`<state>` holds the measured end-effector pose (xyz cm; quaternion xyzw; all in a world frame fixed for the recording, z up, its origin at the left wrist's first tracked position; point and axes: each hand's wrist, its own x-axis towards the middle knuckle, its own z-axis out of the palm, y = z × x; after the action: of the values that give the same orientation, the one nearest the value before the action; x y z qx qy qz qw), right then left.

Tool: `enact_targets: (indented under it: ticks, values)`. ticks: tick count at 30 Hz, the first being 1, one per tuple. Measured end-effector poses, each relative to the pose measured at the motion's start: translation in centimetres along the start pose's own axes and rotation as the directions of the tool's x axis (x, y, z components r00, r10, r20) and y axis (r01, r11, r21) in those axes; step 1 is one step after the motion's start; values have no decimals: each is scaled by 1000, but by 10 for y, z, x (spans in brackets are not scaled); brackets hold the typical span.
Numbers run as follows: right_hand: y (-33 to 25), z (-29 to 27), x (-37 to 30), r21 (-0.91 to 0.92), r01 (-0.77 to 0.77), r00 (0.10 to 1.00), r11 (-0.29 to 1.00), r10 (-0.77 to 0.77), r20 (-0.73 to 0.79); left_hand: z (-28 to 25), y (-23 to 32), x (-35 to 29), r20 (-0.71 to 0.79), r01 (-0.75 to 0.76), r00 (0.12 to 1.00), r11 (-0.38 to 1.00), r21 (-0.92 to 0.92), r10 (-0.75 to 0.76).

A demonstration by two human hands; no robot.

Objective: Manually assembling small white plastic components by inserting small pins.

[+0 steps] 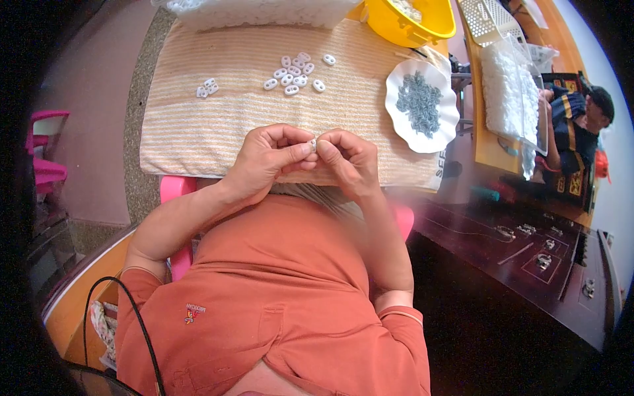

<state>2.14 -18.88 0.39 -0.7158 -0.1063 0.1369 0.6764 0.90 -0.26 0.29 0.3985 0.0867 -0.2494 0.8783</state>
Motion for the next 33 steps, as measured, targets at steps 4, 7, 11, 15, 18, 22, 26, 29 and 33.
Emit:
enact_targets:
  ticks: [4,7,11,15,18,22,26,29,33]
  values:
    - [-1,4,-2,-8,-40,999,999,40,-31,2,-2,-1,-17,-44,999,998,39,45]
    - [-3,7,-2,13,-46,998,999,46,-48,1,-4,-1,0,-96,995,993,73,97]
    - [-8,12,-1,107,-34,999,994,35,-4,2,-2,-3,-12,-127,992,987,98,129]
    - [-7,14,-4,184,-70,997,980,71,1,2,3,0,-11,-86,996,995,52,87]
    - [-6,14,-4,163,-77,997,984,81,-17,-1,3,1,-4,-79,997,996,37,79]
    - [-3,13,-3,154,-35,998,987,42,-40,-3,1,4,16,-78,997,997,17,78]
    - [1,9,-2,199,-66,996,978,77,-46,-2,2,4,23,-64,998,998,26,63]
    - [2,7,-2,236,-90,994,968,102,-41,-2,3,3,18,-49,999,998,33,49]
    - [5,5,-3,346,-128,990,929,142,-16,-1,5,2,16,-14,1000,1000,1,14]
